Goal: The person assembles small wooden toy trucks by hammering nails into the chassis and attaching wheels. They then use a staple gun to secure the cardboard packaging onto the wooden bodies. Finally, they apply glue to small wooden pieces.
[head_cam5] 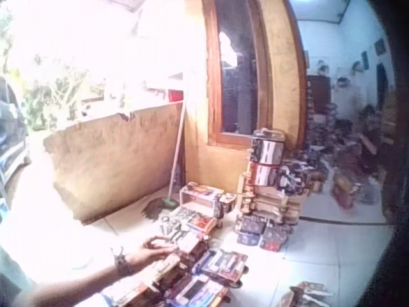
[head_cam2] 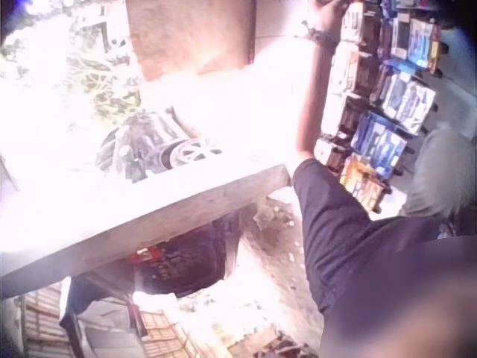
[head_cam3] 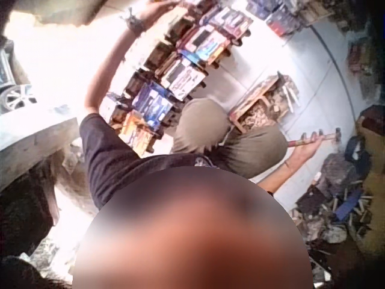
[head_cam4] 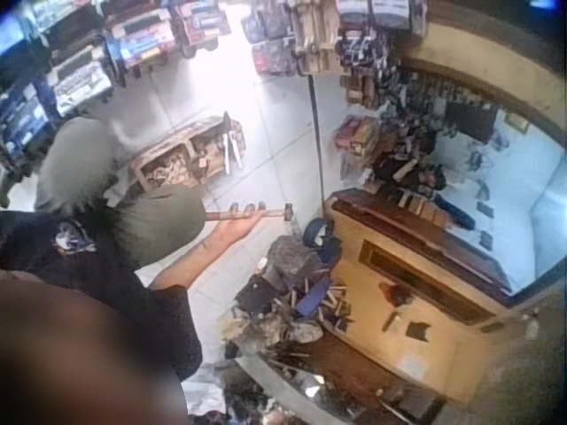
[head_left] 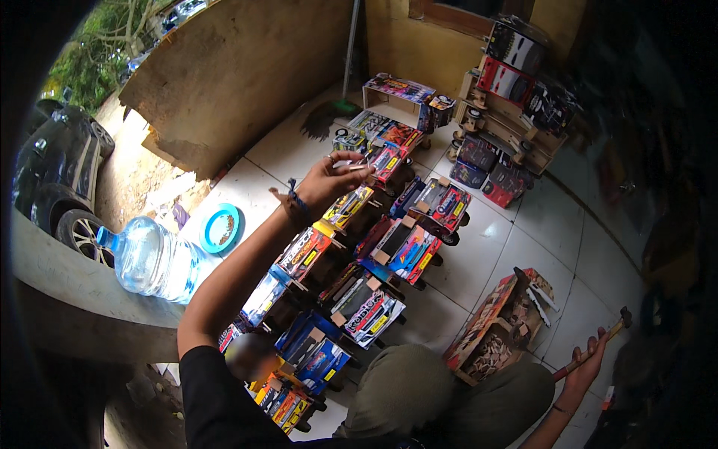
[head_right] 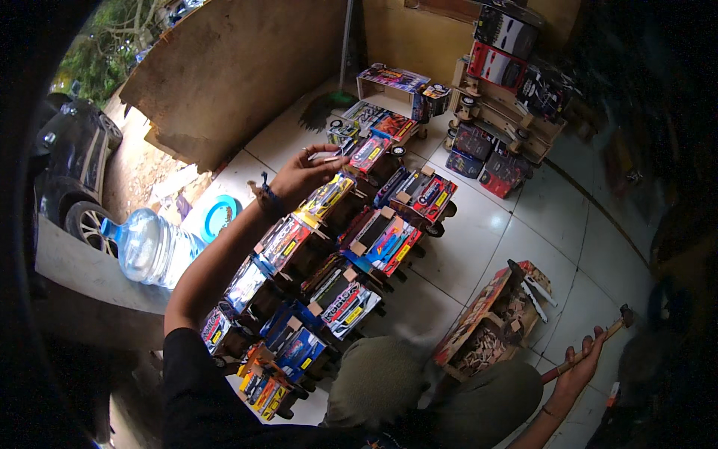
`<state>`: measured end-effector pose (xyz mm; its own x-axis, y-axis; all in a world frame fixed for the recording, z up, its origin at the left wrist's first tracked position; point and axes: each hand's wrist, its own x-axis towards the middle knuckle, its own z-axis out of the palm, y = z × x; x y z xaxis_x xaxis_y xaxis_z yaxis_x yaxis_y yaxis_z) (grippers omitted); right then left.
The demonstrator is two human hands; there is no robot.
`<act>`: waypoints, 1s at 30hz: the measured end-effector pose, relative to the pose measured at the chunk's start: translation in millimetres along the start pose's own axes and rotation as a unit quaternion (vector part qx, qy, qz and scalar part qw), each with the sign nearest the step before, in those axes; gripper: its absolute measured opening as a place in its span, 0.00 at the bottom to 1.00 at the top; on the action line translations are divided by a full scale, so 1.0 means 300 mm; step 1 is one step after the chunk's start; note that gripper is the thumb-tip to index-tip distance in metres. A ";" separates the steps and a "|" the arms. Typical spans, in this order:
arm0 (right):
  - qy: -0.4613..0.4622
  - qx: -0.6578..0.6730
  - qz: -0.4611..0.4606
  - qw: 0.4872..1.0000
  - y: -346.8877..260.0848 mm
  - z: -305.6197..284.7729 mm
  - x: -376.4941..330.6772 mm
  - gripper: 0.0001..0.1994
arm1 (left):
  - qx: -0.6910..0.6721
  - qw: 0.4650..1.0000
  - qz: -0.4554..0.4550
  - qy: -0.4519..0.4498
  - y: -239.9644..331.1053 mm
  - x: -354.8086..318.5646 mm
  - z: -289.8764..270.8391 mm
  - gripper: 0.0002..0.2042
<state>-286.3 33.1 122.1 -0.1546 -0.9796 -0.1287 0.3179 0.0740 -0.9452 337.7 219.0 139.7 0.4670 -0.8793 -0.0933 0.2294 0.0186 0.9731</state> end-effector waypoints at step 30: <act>-0.128 -0.335 -0.014 0.933 0.016 0.294 -0.110 0.20 | 0.220 0.974 -0.029 -0.045 -0.130 0.398 -0.261 0.11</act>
<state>-197.1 49.3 148.2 0.1026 -0.9890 -0.1063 -0.3525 0.0638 -0.9336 451.5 150.4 74.2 0.3836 -0.9112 -0.1503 -0.1446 -0.2199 0.9647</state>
